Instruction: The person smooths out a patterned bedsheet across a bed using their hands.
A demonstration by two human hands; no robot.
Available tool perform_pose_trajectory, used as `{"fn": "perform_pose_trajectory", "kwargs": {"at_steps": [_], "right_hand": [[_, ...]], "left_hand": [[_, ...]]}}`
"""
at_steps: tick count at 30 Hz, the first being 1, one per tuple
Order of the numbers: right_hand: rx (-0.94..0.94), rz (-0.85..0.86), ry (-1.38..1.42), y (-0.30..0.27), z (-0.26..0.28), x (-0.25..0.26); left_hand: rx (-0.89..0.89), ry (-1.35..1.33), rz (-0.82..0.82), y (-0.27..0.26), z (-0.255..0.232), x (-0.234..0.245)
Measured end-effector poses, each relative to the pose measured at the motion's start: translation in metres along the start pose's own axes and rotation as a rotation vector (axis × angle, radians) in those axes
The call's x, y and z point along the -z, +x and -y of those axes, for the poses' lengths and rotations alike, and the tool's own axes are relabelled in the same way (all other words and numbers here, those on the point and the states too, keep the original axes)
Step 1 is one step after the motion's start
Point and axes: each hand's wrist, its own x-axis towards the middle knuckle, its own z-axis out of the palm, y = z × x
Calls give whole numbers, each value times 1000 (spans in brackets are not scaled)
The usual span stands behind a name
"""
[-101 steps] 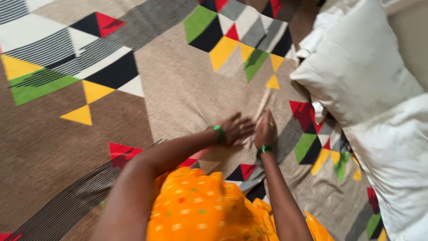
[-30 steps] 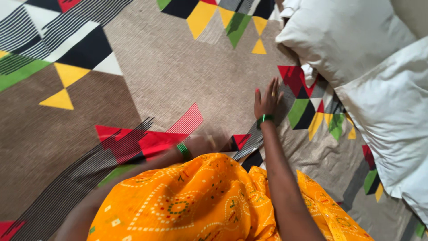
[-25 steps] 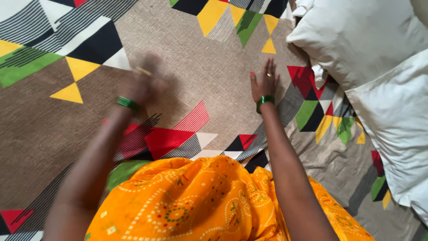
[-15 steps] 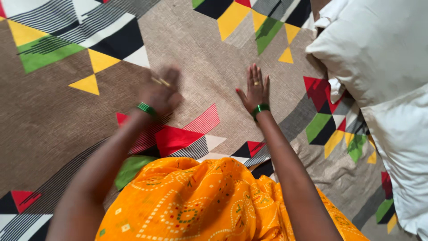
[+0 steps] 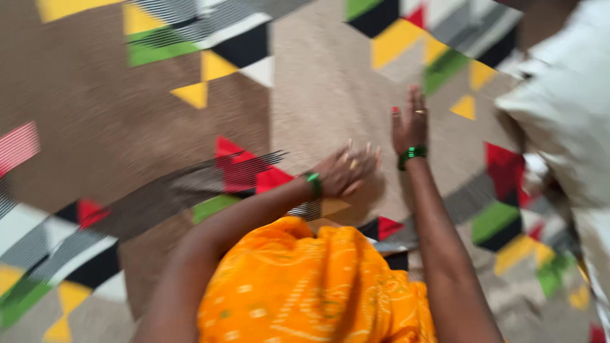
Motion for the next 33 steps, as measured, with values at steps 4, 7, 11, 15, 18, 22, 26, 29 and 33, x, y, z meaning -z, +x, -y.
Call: {"fn": "perform_pose_trajectory", "kwargs": {"at_steps": [4,7,11,15,18,22,26,29,33], "right_hand": [[31,146,-107,19,42,-40],[262,279,-226,5,89,-74],[330,444,-183,-7,106,-63],[344,478,-129,-8,98,-46],[350,480,-114,-6,96,-50],[356,484,-166,-7,89,-57],[373,477,-157,-30,73,-55],[380,450,-157,-46,62,-49],[353,446,-195,-60,51,-44]], "left_hand": [[515,46,32,-1,34,26],[811,123,-65,-33,54,24],[1221,295,-183,-126,61,25],[1513,215,-374,-217,21,44],[1823,314,-347,-282,-22,59],[1995,543,-185,-327,-68,65],[1854,410,-222,-267,-56,66],[1399,274,-196,-156,-45,50],[802,175,-166,-44,-51,10]]}}
